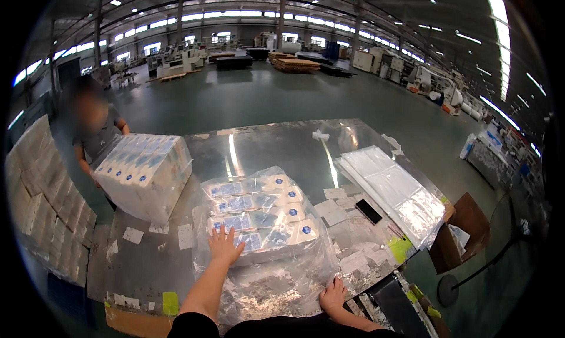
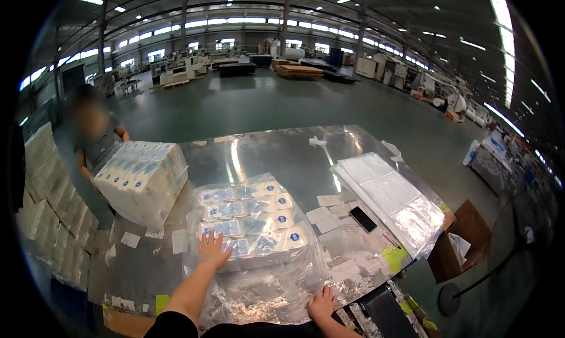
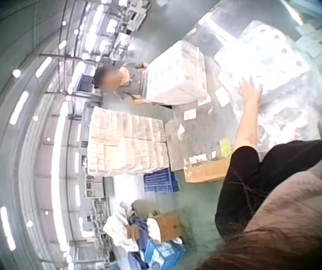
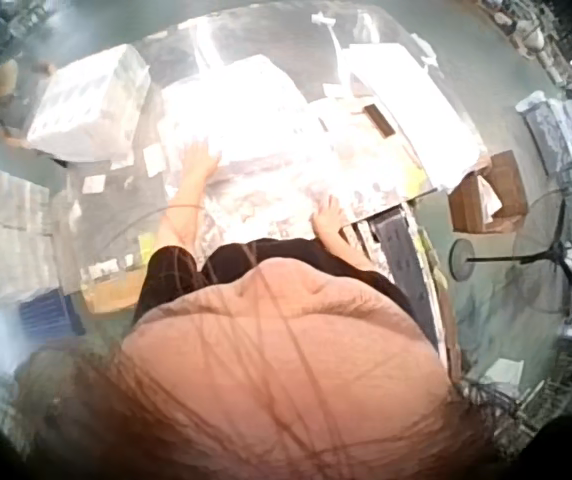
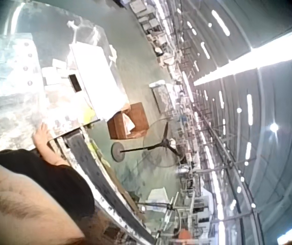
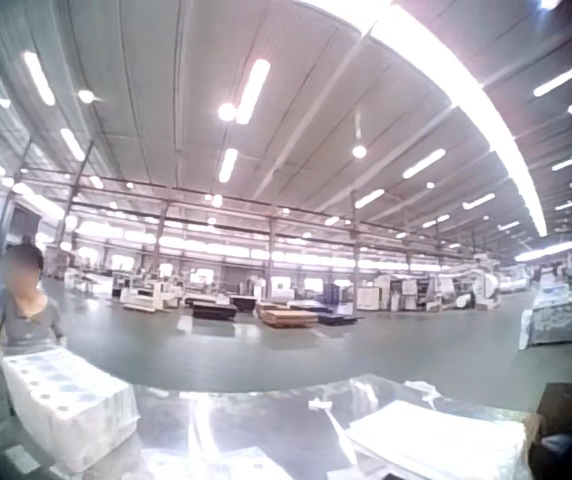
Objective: The person places individual packs of tissue paper onto a large plastic sheet on a table. They then fold the plastic sheet over the packs to wrap them. The person repeats this process, handling the packs and the plastic sheet by hand.
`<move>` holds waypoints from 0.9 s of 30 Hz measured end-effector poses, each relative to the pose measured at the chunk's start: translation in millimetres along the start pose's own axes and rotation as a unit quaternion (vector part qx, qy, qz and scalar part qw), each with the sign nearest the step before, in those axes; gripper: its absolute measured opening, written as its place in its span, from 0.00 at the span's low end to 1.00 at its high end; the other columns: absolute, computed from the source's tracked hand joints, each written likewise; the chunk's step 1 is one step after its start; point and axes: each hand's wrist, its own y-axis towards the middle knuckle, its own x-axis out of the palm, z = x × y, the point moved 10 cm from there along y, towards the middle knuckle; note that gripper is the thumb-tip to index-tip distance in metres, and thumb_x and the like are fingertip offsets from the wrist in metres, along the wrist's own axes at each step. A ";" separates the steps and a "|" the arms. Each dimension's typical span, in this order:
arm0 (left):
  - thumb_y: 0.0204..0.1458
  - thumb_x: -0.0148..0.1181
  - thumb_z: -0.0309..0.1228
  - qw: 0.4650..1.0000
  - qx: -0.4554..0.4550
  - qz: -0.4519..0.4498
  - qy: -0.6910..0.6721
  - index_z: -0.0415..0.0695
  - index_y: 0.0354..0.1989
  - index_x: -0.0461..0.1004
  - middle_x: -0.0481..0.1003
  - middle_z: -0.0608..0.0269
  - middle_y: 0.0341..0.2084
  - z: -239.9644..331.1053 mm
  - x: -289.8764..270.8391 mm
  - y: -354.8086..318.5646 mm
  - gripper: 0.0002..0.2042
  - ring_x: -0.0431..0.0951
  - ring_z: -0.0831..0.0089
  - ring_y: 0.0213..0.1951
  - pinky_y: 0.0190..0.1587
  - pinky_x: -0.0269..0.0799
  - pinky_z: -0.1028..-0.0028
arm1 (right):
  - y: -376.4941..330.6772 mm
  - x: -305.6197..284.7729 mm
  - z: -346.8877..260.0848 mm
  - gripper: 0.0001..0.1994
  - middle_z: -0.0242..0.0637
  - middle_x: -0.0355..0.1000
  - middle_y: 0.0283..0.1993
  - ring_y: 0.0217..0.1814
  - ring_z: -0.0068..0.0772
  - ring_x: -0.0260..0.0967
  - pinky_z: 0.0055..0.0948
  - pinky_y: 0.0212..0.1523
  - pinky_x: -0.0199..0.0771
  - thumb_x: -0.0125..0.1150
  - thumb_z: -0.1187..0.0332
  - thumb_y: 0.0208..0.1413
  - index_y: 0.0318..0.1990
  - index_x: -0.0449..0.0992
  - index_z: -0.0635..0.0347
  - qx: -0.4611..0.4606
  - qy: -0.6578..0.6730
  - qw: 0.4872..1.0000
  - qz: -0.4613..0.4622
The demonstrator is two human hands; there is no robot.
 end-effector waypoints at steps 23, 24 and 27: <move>0.50 0.51 0.53 1.000 0.005 0.028 -0.004 0.52 0.66 0.55 0.46 0.53 0.67 6.8 -9.3 -5.1 0.35 0.40 0.52 0.68 0.66 0.37 0.51 | 3.0 -1.3 -1.4 0.21 0.46 0.55 0.64 0.69 0.46 0.46 0.58 0.61 0.49 0.52 0.61 0.48 0.49 0.70 0.59 0.002 -0.007 1.000 0.028; 0.50 0.51 0.53 1.000 0.003 0.029 -0.002 0.52 0.66 0.55 0.46 0.53 0.67 6.6 -8.8 -5.2 0.35 0.40 0.52 0.68 0.66 0.37 0.51 | 2.8 -3.3 -2.0 0.21 0.46 0.55 0.64 0.69 0.46 0.46 0.58 0.61 0.49 0.52 0.61 0.48 0.49 0.69 0.59 0.004 -0.004 1.000 0.027; 0.50 0.51 0.53 1.000 0.000 0.029 0.004 0.52 0.66 0.55 0.46 0.53 0.67 6.8 -8.3 -5.0 0.35 0.40 0.52 0.68 0.66 0.38 0.51 | 3.8 -2.9 -2.5 0.21 0.46 0.55 0.64 0.69 0.45 0.46 0.57 0.62 0.48 0.52 0.61 0.48 0.50 0.69 0.59 0.010 0.002 1.000 0.017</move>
